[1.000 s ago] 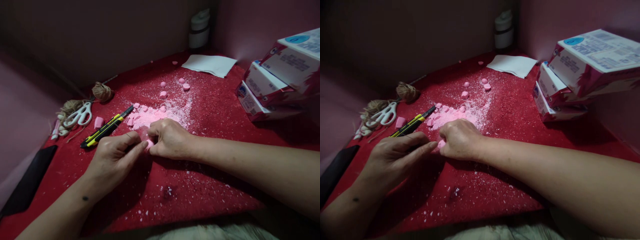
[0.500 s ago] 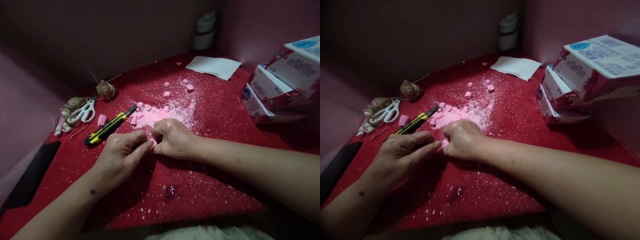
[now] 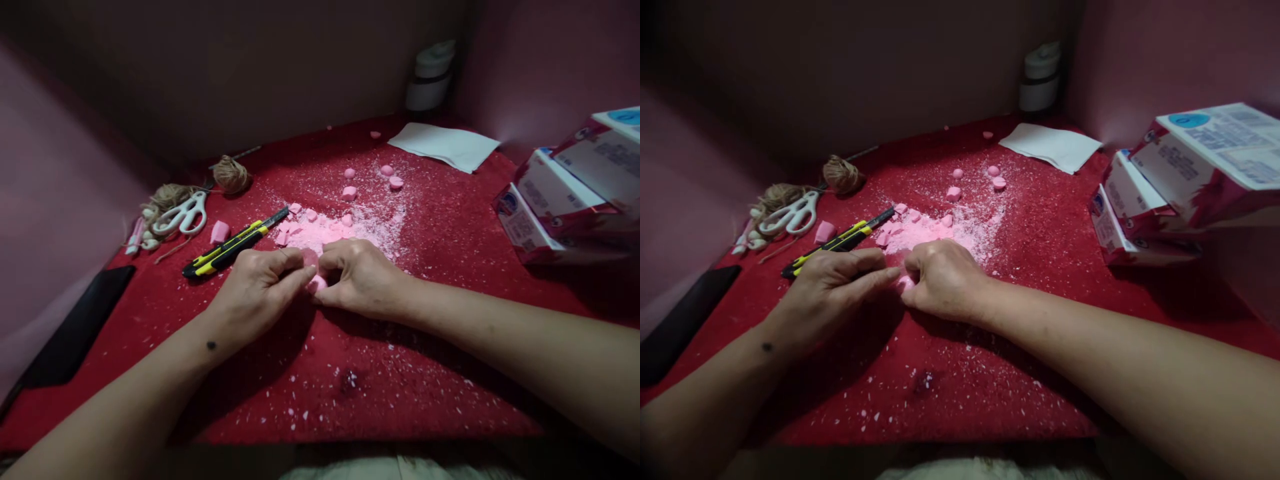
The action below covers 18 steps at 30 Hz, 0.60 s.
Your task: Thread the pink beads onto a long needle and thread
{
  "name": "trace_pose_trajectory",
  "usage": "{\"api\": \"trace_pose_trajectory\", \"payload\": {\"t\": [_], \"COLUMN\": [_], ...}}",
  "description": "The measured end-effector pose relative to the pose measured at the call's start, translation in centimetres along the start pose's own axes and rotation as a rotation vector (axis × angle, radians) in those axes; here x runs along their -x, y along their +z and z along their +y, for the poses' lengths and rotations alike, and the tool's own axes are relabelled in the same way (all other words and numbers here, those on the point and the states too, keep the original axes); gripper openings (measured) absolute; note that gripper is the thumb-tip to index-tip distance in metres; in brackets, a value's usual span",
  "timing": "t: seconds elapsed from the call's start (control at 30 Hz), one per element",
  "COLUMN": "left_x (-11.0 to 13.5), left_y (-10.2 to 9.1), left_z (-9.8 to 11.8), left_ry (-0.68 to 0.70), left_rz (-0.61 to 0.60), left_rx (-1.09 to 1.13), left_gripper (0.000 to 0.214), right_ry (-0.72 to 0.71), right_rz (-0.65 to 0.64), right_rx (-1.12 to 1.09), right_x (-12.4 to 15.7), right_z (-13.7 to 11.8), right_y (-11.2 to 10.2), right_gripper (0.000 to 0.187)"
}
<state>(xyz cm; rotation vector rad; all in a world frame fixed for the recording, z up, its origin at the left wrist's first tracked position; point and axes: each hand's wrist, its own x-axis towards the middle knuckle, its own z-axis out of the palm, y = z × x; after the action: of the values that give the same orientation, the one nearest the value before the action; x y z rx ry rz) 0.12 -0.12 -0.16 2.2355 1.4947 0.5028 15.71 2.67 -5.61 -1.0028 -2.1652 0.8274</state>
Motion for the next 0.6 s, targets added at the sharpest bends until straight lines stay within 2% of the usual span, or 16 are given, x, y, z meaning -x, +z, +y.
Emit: {"api": "trace_pose_trajectory", "payload": {"t": [0.1, 0.37, 0.6], "left_x": [-0.1, -0.1, -0.3], "left_y": [-0.2, -0.3, -0.2], "left_z": [0.1, 0.0, 0.0], "left_ry": [-0.023, 0.118, 0.066], "left_rz": [-0.043, 0.051, 0.036], "left_rx": [-0.005, -0.172, -0.176], "left_gripper": [0.028, 0.026, 0.022], "right_ry": [-0.006, -0.025, -0.075], "right_rz": [-0.009, -0.146, -0.219], "right_rx": [-0.017, -0.068, -0.067], "right_x": [0.0, -0.2, 0.0], "right_z": [0.0, 0.5, 0.4], "right_y": [-0.2, -1.2, -1.9], "right_gripper": [0.018, 0.016, 0.012]}}
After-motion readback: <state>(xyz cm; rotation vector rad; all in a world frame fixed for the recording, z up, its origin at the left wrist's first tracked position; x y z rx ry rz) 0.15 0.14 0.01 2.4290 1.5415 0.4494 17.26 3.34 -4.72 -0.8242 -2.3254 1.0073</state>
